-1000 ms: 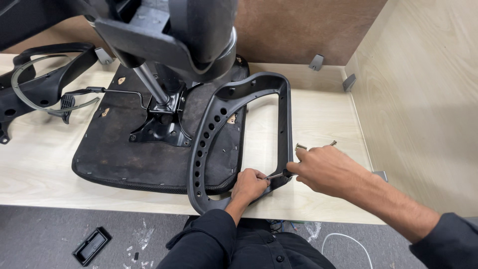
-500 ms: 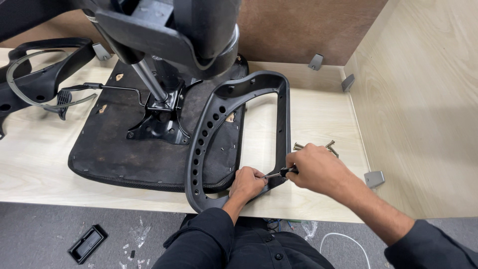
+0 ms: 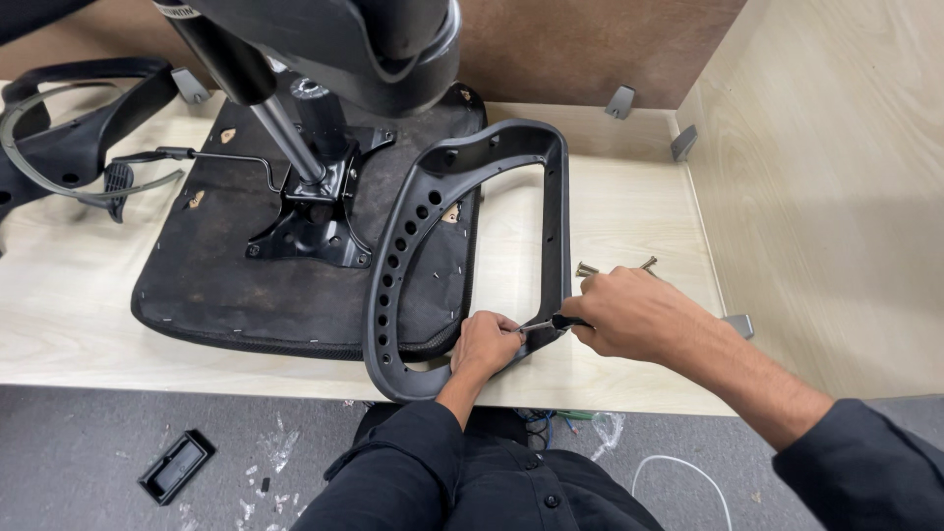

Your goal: The person uses a screwdriver to fasten screws into a black plastic chair frame, securing it to the chair seat. The person works methodically along the frame, tightening multiple screws.

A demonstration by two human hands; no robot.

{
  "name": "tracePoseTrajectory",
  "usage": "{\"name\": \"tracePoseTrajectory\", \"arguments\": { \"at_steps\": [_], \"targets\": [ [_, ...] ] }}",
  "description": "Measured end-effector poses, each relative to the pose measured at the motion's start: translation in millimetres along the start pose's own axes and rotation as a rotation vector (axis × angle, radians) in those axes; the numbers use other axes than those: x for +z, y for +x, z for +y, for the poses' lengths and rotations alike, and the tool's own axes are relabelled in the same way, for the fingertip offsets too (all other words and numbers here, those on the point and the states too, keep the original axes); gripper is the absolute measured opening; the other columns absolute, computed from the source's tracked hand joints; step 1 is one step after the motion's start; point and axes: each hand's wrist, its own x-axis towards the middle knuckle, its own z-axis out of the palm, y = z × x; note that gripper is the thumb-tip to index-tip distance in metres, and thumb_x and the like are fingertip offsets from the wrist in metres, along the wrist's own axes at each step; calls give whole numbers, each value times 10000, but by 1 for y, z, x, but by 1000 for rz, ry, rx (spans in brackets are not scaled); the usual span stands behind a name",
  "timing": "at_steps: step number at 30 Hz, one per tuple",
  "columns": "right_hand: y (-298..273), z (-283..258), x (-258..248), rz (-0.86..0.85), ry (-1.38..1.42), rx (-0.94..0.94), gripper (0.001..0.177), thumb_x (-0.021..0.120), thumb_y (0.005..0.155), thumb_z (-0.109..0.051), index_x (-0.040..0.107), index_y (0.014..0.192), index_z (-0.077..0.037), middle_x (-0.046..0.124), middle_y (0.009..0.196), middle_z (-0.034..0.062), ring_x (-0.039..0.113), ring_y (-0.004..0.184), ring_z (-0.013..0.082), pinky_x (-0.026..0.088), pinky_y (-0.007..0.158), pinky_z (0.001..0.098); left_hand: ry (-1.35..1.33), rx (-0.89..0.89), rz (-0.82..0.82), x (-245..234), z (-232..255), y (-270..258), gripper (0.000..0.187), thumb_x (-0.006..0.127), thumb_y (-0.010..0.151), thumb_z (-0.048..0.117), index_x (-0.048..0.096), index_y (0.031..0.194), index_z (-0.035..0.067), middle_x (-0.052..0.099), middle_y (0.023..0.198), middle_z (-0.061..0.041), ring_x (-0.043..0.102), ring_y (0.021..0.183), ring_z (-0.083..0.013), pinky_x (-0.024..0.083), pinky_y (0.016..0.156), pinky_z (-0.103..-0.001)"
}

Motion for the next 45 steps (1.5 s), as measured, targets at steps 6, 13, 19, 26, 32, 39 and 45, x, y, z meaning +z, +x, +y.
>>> {"name": "tracePoseTrajectory", "arguments": {
  "at_steps": [6,13,19,26,32,39,45],
  "targets": [
    [-4,-5,2,36,86,89,184,694,847,-247,795,974,-161,728,670,119,722,613,283,589,647,414,4,76,72,4,-2,-2,251,757,789,245,827,1019,173,796,1005,-50,751,960,-232,577,843,-360],
    [-28,5,-4,185,251,219,239,744,787,-284,795,980,-154,755,770,123,719,714,323,581,697,448,77,150,92,3,-2,-12,295,730,831,297,793,1074,141,782,962,-146,744,947,-307,564,870,-404],
    [-20,-21,12,426,551,217,319,760,816,-284,770,1076,-99,763,786,168,731,630,284,572,611,392,108,281,218,8,-1,-29,297,755,849,238,759,1100,79,730,1040,-199,710,976,-366,554,873,-434],
    [17,-57,32,458,625,215,328,733,872,-278,753,1104,-47,747,770,161,702,571,235,552,519,374,18,357,436,-24,-4,-41,275,750,852,191,738,1062,15,727,1077,-190,712,974,-346,561,843,-425],
    [19,-62,35,483,620,224,329,730,881,-277,756,1109,-41,745,770,154,705,564,233,542,525,367,-252,287,648,-50,-10,-34,310,719,883,192,694,1092,-36,708,1075,-169,752,845,-240,588,797,-352],
    [-3,-59,29,426,701,322,345,730,867,-300,756,1125,-72,754,714,120,683,507,182,507,468,343,-591,57,601,-53,-9,-9,357,636,948,158,656,1250,-32,805,964,-140,758,862,-150,573,828,-288],
    [-17,-53,30,419,716,375,370,742,862,-314,757,1140,-71,741,641,119,600,420,170,396,409,318,-721,212,497,-48,-12,-2,351,661,913,91,677,1247,-16,787,996,-94,756,865,-110,596,833,-237]
  ]
}}
